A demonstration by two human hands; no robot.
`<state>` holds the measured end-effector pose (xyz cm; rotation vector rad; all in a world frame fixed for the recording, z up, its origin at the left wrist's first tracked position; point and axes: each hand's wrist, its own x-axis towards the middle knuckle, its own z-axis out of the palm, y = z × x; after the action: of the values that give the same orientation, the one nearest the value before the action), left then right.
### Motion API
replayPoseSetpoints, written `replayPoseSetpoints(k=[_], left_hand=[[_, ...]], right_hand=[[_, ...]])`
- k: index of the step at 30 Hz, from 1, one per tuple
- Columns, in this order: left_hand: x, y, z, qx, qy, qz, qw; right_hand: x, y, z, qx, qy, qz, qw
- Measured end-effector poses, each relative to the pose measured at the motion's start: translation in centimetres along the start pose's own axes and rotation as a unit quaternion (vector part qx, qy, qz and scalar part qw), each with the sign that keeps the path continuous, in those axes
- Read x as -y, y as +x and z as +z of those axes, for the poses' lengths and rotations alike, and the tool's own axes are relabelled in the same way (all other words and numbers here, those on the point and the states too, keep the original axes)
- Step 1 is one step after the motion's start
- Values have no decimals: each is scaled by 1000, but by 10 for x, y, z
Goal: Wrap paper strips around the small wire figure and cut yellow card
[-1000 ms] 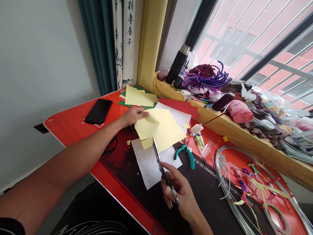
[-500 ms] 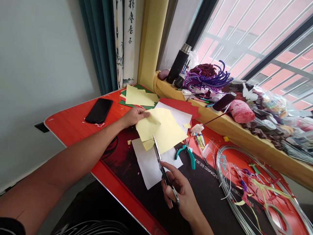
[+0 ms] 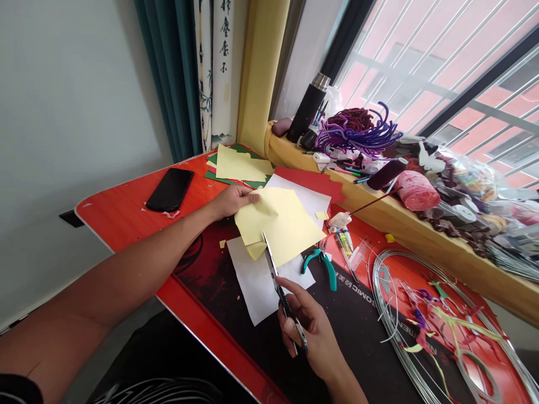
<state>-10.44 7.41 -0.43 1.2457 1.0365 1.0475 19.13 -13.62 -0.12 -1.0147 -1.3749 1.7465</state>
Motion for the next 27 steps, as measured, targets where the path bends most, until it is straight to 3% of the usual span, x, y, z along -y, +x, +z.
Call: replayPoseSetpoints(k=[27], left_hand=[[3,2,-2,-24,28,4,999]], right_hand=[[4,1,2,-18,0,19,1000]])
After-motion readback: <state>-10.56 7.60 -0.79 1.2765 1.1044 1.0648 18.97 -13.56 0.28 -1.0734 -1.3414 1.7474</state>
